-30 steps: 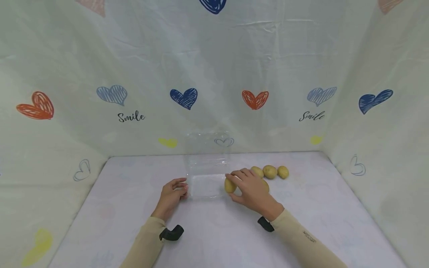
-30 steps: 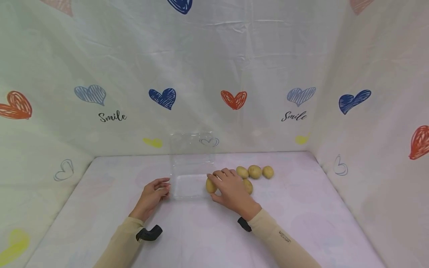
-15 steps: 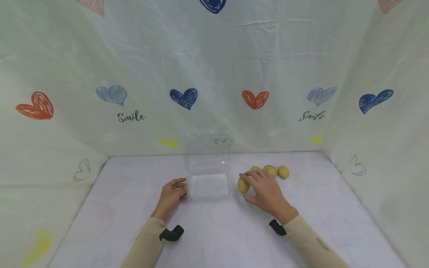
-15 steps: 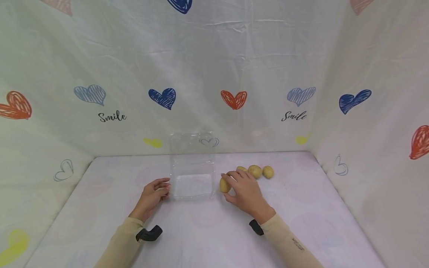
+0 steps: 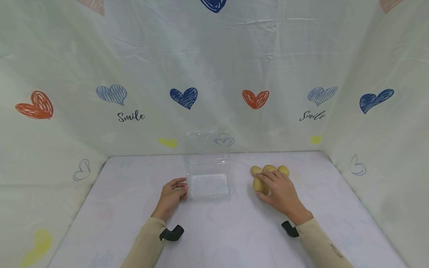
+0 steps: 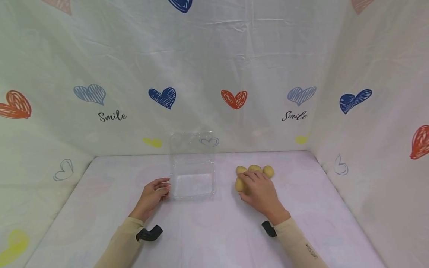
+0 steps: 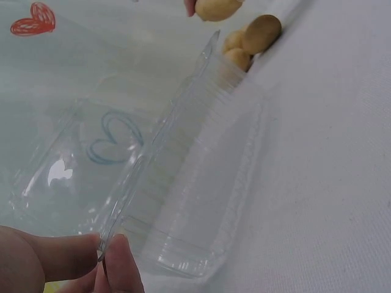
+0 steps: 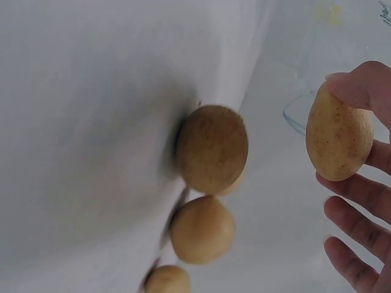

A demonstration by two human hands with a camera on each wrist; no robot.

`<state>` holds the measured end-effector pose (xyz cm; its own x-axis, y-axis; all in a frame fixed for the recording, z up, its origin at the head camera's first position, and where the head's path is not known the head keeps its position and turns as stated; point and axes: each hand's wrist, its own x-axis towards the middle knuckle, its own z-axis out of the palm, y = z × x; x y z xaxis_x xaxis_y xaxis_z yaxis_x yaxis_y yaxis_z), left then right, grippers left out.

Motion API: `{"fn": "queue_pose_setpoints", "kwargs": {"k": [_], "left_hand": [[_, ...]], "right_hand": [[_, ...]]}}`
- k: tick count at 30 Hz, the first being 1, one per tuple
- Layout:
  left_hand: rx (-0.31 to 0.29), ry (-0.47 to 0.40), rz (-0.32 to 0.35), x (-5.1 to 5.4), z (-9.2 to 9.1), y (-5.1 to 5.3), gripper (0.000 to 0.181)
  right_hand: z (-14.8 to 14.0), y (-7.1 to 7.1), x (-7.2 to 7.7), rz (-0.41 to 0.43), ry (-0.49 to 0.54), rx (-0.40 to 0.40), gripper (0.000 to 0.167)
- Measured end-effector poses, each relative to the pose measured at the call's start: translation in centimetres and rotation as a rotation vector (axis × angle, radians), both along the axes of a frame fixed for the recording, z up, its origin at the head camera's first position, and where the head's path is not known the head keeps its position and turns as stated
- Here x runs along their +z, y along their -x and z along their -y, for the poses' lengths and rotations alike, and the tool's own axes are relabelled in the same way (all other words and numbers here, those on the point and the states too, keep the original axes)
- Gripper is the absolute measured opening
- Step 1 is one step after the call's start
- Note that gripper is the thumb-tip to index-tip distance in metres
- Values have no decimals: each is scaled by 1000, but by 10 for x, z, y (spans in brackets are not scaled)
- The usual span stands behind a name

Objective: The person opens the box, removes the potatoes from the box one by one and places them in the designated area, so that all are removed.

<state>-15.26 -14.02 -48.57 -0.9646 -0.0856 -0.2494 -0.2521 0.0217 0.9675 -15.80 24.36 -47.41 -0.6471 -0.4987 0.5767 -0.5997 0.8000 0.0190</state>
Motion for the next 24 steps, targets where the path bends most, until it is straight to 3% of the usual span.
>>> {"fn": "queue_pose_setpoints", "kwargs": {"k": [24], "left_hand": [[6, 0, 17, 2, -1, 0, 41]], "right_hand": [[-50, 3, -10, 63, 18, -73, 65]]}}
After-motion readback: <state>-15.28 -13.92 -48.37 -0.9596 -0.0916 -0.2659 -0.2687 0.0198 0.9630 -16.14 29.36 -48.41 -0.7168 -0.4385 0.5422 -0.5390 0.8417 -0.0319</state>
